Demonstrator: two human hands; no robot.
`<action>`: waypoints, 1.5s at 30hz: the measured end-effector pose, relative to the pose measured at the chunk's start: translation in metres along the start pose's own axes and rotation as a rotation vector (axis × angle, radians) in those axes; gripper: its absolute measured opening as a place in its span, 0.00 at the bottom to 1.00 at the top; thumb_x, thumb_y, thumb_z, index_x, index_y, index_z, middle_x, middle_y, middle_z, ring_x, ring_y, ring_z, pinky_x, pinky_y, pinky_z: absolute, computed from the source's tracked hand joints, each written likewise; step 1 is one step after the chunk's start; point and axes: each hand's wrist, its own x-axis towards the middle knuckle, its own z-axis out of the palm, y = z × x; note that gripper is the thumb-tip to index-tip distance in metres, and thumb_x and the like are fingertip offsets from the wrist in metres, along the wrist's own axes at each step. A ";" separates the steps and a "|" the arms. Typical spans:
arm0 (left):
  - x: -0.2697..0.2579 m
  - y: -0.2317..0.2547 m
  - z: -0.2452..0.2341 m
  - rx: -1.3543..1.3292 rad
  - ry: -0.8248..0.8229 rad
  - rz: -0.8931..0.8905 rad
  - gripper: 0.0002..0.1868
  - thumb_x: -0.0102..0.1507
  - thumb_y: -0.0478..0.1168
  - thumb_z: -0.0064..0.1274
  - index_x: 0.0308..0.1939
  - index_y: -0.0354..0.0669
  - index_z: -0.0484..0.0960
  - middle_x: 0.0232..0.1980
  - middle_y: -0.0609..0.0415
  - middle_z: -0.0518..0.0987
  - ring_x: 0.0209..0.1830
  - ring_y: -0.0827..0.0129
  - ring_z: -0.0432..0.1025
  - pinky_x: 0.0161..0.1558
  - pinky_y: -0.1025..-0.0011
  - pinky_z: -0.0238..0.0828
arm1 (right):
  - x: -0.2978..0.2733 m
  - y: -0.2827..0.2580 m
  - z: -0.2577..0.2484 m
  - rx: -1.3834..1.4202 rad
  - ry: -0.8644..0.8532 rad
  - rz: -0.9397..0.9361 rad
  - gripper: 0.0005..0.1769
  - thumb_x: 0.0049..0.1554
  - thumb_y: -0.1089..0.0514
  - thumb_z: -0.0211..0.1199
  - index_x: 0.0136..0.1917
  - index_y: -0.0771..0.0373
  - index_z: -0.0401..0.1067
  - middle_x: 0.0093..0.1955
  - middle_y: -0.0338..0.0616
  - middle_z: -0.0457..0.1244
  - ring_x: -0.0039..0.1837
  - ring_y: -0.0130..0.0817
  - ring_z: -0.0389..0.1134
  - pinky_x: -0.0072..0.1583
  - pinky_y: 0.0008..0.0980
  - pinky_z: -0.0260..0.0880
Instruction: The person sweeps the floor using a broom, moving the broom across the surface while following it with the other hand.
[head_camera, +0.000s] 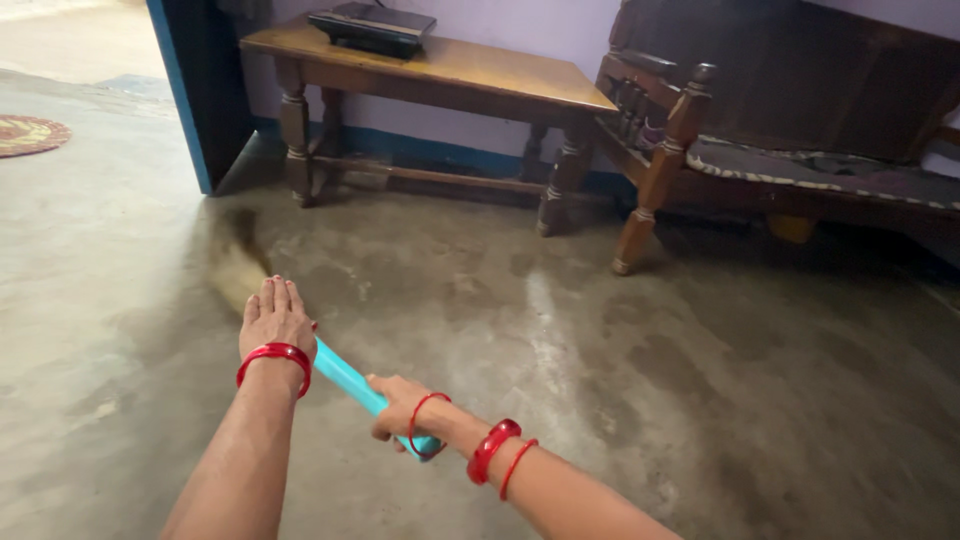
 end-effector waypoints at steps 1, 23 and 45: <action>-0.001 -0.001 0.000 -0.005 -0.013 0.004 0.40 0.70 0.55 0.39 0.80 0.39 0.46 0.84 0.50 0.45 0.84 0.62 0.37 0.78 0.63 0.37 | 0.001 -0.004 -0.002 -0.010 0.010 -0.018 0.46 0.42 0.65 0.66 0.75 0.56 0.59 0.42 0.57 0.68 0.35 0.45 0.72 0.36 0.45 0.76; 0.000 0.074 0.001 -0.164 0.008 0.145 0.41 0.69 0.56 0.40 0.79 0.38 0.46 0.84 0.48 0.45 0.83 0.62 0.38 0.77 0.63 0.36 | -0.044 0.159 -0.160 -0.281 0.574 0.375 0.26 0.39 0.61 0.72 0.54 0.60 0.75 0.43 0.54 0.73 0.45 0.46 0.76 0.51 0.46 0.75; -0.013 -0.037 0.016 0.163 -0.067 -0.087 0.39 0.70 0.56 0.36 0.80 0.40 0.49 0.84 0.51 0.48 0.85 0.64 0.40 0.78 0.65 0.40 | 0.015 0.113 -0.141 0.080 0.237 0.085 0.34 0.39 0.67 0.68 0.61 0.58 0.72 0.37 0.45 0.67 0.33 0.37 0.71 0.34 0.40 0.74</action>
